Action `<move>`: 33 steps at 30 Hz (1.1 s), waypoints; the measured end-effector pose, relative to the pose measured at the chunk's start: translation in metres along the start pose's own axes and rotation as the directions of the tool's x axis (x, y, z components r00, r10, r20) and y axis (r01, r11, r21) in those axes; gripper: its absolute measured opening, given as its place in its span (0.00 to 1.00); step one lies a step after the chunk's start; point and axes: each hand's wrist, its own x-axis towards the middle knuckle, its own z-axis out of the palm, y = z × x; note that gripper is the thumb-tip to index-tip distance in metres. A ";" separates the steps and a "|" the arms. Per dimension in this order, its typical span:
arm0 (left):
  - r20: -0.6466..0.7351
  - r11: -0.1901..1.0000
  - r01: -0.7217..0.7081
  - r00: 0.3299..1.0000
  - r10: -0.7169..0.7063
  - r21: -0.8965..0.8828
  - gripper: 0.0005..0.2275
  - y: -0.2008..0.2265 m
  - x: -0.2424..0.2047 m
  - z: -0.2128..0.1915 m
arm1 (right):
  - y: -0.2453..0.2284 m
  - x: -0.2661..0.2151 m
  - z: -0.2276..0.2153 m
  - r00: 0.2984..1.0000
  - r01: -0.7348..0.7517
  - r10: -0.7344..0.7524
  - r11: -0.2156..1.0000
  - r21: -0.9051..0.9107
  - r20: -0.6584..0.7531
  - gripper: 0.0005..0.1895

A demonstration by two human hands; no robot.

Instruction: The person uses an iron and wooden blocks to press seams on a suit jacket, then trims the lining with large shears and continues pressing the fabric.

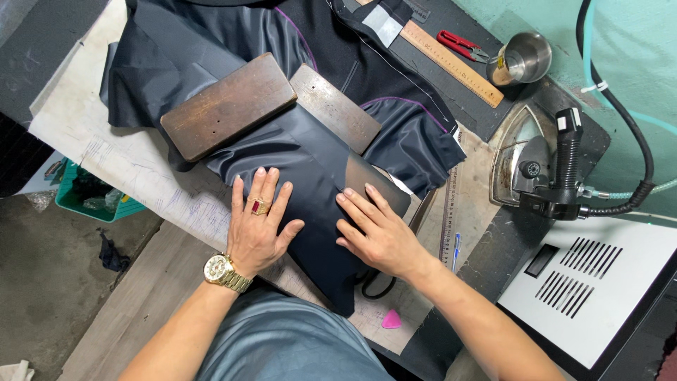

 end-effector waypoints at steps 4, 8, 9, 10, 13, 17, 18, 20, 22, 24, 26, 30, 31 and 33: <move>0.002 1.000 0.010 1.000 -0.010 -0.003 0.29 -0.004 -0.002 -0.003 | -0.007 -0.007 -0.005 0.999 -0.040 0.040 0.999 -0.008 0.006 0.12; -0.004 1.000 0.008 1.000 -0.009 -0.023 0.30 -0.007 -0.002 -0.004 | -0.016 -0.013 -0.007 0.998 -0.067 0.067 0.998 0.006 -0.017 0.12; -0.004 1.000 0.007 1.000 -0.007 -0.025 0.30 -0.008 -0.003 -0.004 | -0.018 -0.014 -0.007 0.998 -0.068 0.068 0.998 0.004 -0.017 0.12; 0.013 1.000 0.004 1.000 -0.004 -0.013 0.30 -0.009 -0.003 -0.004 | -0.019 -0.016 -0.007 0.997 -0.072 0.072 0.997 0.000 -0.017 0.12; 0.029 1.000 -0.004 1.000 0.004 0.000 0.31 -0.012 -0.004 -0.005 | -0.022 -0.021 -0.010 0.997 -0.073 0.073 0.997 0.010 -0.036 0.12; 0.003 1.000 -0.006 1.000 0.006 0.001 0.31 -0.014 -0.006 -0.002 | -0.001 -0.042 -0.025 0.991 -0.005 0.014 0.998 0.063 -0.136 0.14; 0.003 1.000 -0.005 1.000 0.005 0.002 0.31 -0.014 -0.006 -0.002 | 0.021 -0.055 -0.042 0.991 -0.004 0.012 0.998 0.063 -0.136 0.14; 0.013 1.000 -0.007 1.000 0.007 0.008 0.31 -0.015 -0.007 -0.001 | 0.066 -0.083 -0.077 0.941 -0.333 0.315 0.925 -0.183 -0.124 0.19; 0.070 0.999 0.001 0.998 -0.004 0.040 0.31 -0.014 -0.010 -0.004 | 0.110 -0.110 -0.114 0.838 -0.543 0.518 0.758 -0.362 -0.171 0.22; 0.118 0.997 0.005 0.993 -0.014 0.075 0.31 -0.012 -0.009 -0.006 | 0.138 -0.131 -0.140 0.694 -0.691 0.669 0.514 -0.508 -0.266 0.25; 0.114 0.996 0.007 0.993 -0.017 0.087 0.31 -0.011 -0.007 -0.008 | 0.153 -0.145 -0.152 0.411 -0.840 0.905 0.328 -0.433 -0.113 0.34; 0.133 0.994 0.050 0.989 -0.062 0.092 0.32 -0.013 -0.005 -0.010 | 0.115 -0.106 -0.176 0.145 -0.778 0.974 0.220 -0.588 0.173 0.45; 0.135 0.995 0.048 0.989 -0.059 0.085 0.33 -0.015 -0.005 -0.010 | 0.117 -0.116 -0.182 0.197 -0.738 0.947 0.313 -0.598 0.253 0.41; 0.149 0.995 0.061 0.986 -0.072 0.073 0.34 -0.013 -0.011 -0.011 | 0.115 -0.123 -0.189 0.233 -0.686 0.908 0.407 -0.603 0.349 0.39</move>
